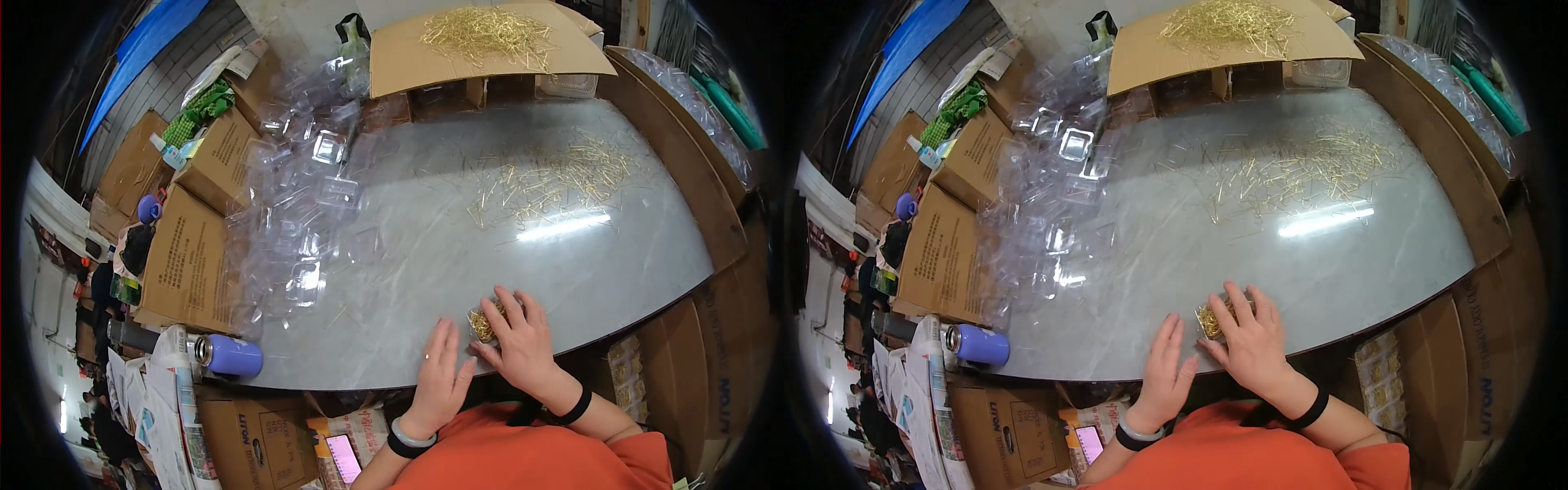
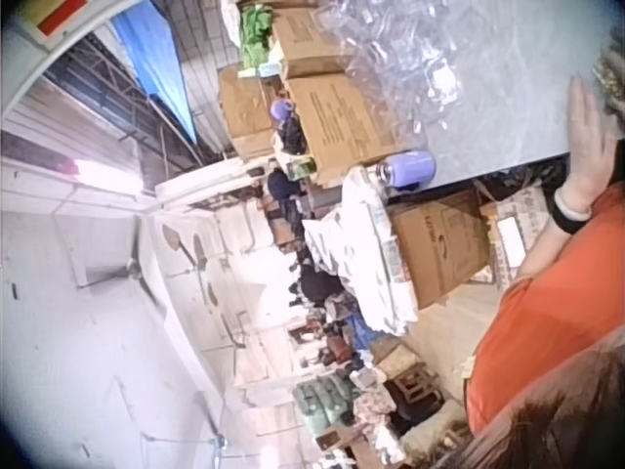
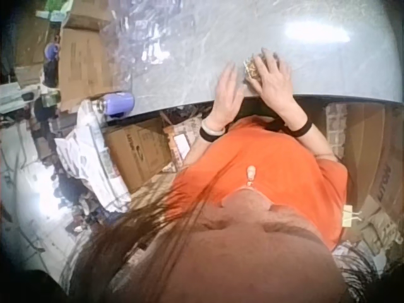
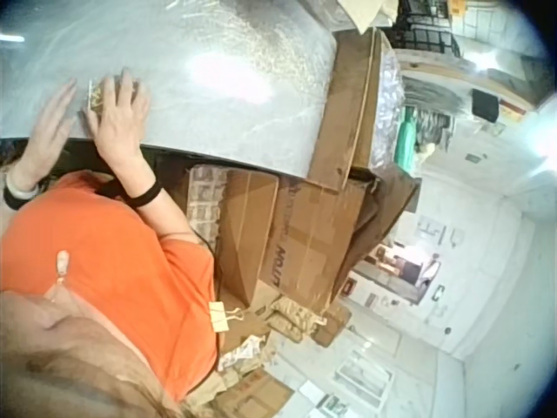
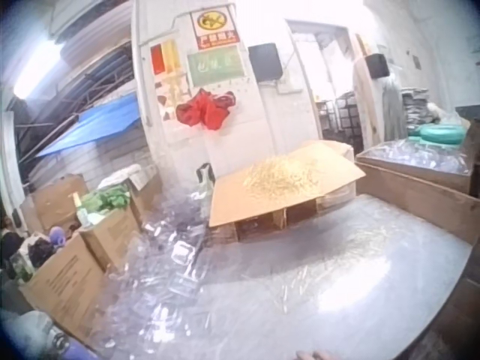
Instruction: Gathering and packing small gold-colored metal pins into small plastic bags.
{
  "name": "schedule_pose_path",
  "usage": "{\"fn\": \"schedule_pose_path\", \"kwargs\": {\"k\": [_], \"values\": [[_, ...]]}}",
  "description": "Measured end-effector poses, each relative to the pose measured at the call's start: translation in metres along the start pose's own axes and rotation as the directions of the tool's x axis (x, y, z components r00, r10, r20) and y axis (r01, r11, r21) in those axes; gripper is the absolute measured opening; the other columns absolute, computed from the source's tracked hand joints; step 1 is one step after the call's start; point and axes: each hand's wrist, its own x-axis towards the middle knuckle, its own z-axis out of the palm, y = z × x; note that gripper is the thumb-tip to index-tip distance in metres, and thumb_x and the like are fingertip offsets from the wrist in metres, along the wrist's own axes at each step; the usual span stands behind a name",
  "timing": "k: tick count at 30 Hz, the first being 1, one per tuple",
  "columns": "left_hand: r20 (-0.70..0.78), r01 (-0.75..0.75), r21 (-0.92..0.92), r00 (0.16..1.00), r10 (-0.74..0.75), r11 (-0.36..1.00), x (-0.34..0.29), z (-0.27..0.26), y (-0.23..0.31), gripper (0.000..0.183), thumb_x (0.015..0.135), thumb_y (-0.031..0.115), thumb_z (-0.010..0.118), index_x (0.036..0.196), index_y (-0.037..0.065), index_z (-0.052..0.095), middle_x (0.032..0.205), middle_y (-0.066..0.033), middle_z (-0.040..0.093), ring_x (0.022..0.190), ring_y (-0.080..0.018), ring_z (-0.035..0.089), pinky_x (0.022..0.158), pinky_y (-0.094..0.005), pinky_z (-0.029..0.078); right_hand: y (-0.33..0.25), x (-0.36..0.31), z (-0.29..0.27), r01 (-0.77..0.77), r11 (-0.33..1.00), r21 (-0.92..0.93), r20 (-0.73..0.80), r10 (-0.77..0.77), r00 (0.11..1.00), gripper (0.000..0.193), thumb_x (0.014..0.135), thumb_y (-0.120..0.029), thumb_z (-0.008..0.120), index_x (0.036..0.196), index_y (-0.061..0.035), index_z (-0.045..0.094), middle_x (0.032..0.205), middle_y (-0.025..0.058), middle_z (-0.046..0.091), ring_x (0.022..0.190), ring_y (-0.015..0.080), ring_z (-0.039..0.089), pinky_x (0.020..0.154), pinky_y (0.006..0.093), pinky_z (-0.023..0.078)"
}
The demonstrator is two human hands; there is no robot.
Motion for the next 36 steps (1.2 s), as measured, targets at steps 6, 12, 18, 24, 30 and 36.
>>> {"fn": "schedule_pose_path", "kwargs": {"k": [6, 12, 18, 24, 30, 36], "values": [[0.046, -0.036, 0.207, 0.999, 0.027, 0.978, 0.002, 0.011, 0.01, 0.063, 0.104, 0.028, 0.053, 0.149, -0.013, 0.035, 0.157, -0.0318, 0.031, 0.145, -0.0491, 0.032, 0.119, -0.0529, 0.028, 0.019, -0.001, -0.02, -0.048, 0.851, 0.523, 0.074, 0.011, 0.997, 0.081, 0.08, -0.021, 0.082, 0.149, -0.0052, 0.043, 0.149, 0.0212, 0.044, 0.137, 0.0444, 0.041, 0.112, 0.0499, 0.039], [0.083, -0.016, 0.316, 0.997, -0.011, 0.949, 0.009, 0.015, 0.017, 0.065, 0.104, 0.029, 0.052, 0.151, -0.012, 0.031, 0.159, -0.0315, 0.027, 0.146, -0.0478, 0.03, 0.121, -0.0569, 0.022, 0.051, 0.002, -0.029, -0.228, 0.761, 0.608, 0.288, 0.056, 0.956, 0.069, 0.082, -0.01, 0.081, 0.143, -0.0037, 0.051, 0.139, 0.0188, 0.051, 0.124, 0.0339, 0.055, 0.1, 0.0393, 0.049], [0.02, 0.02, 0.14, 1.0, -0.023, 0.99, 0.019, 0.019, 0.013, 0.069, 0.102, 0.022, 0.058, 0.154, -0.008, 0.026, 0.158, -0.0316, 0.029, 0.146, -0.0479, 0.031, 0.119, -0.056, 0.026, 0.037, -0.005, -0.029, -0.285, 0.706, 0.648, 0.241, 0.165, 0.956, 0.074, 0.079, -0.013, 0.084, 0.144, -0.0052, 0.049, 0.134, 0.0186, 0.053, 0.116, 0.0342, 0.056, 0.096, 0.0411, 0.049], [-0.037, -0.075, 0.128, 0.996, 0.081, 0.989, 0.03, 0.024, 0.012, 0.061, 0.101, 0.016, 0.059, 0.151, -0.006, 0.032, 0.157, -0.03, 0.032, 0.146, -0.0482, 0.031, 0.119, -0.0494, 0.03, 0.029, -0.02, -0.018, -0.041, 0.958, 0.284, -0.033, 0.052, 0.998, 0.069, 0.086, -0.009, 0.074, 0.145, 0.0037, 0.043, 0.141, 0.0223, 0.052, 0.131, 0.0445, 0.048, 0.111, 0.056, 0.037], [0.02, -0.057, 0.182, 0.998, 0.054, 0.982, 0.032, 0.029, 0.011, 0.05, 0.101, 0.012, 0.057, 0.144, -0.007, 0.043, 0.153, -0.0284, 0.038, 0.145, -0.0493, 0.032, 0.118, -0.0527, 0.032, 0.006, -0.025, 0.003, 0.023, 0.989, 0.145, -0.056, -0.015, 0.998, 0.063, 0.089, -0.003, 0.067, 0.147, 0.0045, 0.041, 0.139, 0.0218, 0.056, 0.135, 0.0438, 0.048, 0.115, 0.0601, 0.032], [-0.034, -0.092, 0.241, 0.994, 0.103, 0.966, 0.025, 0.028, 0.009, 0.045, 0.097, 0.011, 0.062, 0.137, -0.004, 0.049, 0.147, -0.0248, 0.042, 0.143, -0.0475, 0.035, 0.115, -0.0516, 0.038, 0.036, -0.001, -0.016, -0.011, 0.854, 0.52, 0.063, -0.026, 0.998, 0.072, 0.081, -0.009, 0.077, 0.146, -0.0015, 0.046, 0.142, 0.02, 0.052, 0.135, 0.0414, 0.046, 0.112, 0.0479, 0.038]]}}
